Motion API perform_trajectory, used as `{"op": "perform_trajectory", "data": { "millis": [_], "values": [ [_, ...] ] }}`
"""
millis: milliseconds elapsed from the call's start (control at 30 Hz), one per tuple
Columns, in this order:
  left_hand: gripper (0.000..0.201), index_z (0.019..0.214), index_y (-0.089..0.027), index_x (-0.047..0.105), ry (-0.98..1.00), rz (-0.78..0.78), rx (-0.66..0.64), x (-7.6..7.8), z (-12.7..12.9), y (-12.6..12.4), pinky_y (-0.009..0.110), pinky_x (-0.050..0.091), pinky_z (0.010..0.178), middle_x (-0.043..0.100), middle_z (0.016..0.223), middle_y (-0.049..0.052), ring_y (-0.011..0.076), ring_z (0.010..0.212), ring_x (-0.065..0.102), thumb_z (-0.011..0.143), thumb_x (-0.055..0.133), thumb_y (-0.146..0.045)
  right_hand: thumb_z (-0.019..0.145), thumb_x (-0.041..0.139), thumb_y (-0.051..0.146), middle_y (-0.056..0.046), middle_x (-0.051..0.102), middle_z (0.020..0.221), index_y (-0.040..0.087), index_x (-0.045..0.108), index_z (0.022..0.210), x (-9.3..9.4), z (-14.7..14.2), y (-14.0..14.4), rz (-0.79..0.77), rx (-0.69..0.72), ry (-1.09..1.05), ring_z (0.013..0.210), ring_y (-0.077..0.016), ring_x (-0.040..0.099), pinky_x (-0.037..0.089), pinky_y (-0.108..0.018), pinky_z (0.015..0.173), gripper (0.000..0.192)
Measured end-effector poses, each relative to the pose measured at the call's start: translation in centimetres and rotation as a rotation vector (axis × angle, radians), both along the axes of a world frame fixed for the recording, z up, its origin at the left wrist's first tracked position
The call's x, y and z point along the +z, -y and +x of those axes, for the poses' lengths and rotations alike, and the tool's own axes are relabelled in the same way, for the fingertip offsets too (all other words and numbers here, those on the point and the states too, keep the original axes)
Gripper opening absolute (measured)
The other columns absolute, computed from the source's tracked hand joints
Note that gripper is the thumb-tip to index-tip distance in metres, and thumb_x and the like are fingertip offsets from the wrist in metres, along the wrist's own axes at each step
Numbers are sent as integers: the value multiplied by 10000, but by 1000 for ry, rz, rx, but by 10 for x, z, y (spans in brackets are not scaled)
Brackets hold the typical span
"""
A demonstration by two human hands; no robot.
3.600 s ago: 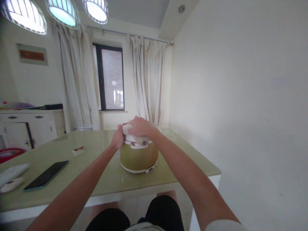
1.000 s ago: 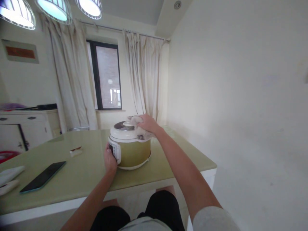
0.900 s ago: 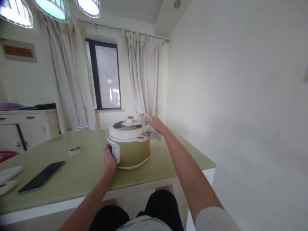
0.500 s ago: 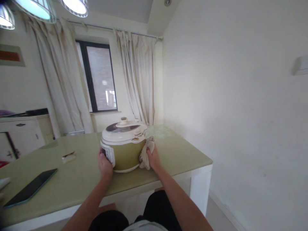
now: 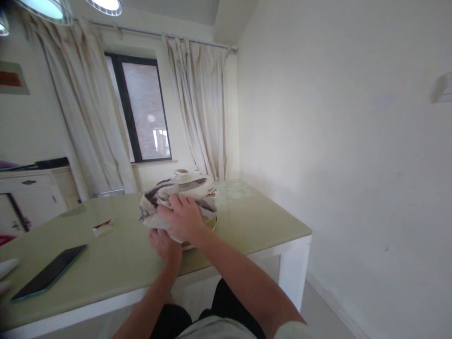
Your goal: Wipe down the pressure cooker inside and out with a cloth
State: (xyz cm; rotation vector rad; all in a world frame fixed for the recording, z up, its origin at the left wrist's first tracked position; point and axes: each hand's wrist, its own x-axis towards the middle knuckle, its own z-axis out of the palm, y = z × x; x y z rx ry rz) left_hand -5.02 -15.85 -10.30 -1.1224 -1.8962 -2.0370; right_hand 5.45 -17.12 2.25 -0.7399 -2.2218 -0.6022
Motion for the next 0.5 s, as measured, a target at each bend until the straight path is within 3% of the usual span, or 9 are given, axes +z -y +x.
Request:
{"op": "perform_trajectory", "data": {
  "millis": [100, 200, 300, 400, 500],
  "values": [
    [608, 1614, -64, 361, 36, 46, 49, 6, 18, 2, 632, 361, 1198, 462, 1571, 301, 401, 1494, 415, 1079, 278, -340, 967, 650, 475, -96, 594, 1243, 272, 626, 1356, 70, -6, -14, -107, -54, -40, 1155, -277, 570, 494, -403, 972, 439],
    [629, 1625, -51, 345, 42, 41, 56, 10, 37, 4, 611, 334, 1226, 441, 1587, 306, 393, 1511, 394, 1080, 283, -360, 991, 630, 459, -96, 629, 1202, 247, 661, 1281, 107, -23, -24, -177, -136, 7, 1094, -270, 608, 517, -410, 935, 361],
    [637, 1629, -51, 327, 37, 30, 58, 5, 48, 4, 624, 327, 1225, 422, 1605, 306, 400, 1520, 377, 1073, 284, -358, 950, 696, 400, -101, 629, 1260, 257, 691, 1201, 98, -40, -18, -39, -51, 154, 1141, -287, 586, 505, -431, 941, 289],
    [615, 1604, -83, 370, 11, -13, -5, -9, 43, 2, 671, 338, 1192, 447, 1581, 310, 432, 1521, 378, 1032, 340, -305, 914, 742, 346, -77, 621, 1310, 286, 694, 1195, 63, -41, -4, 121, 160, 309, 1184, -274, 543, 472, -421, 977, 291],
    [606, 1583, -152, 413, -2, -42, -69, -20, 25, 1, 652, 369, 1170, 513, 1521, 287, 427, 1500, 422, 993, 419, -288, 921, 723, 330, -75, 638, 1229, 306, 694, 1266, 33, -19, 0, 138, 184, 247, 1133, -270, 541, 462, -410, 971, 347]
  ]
}}
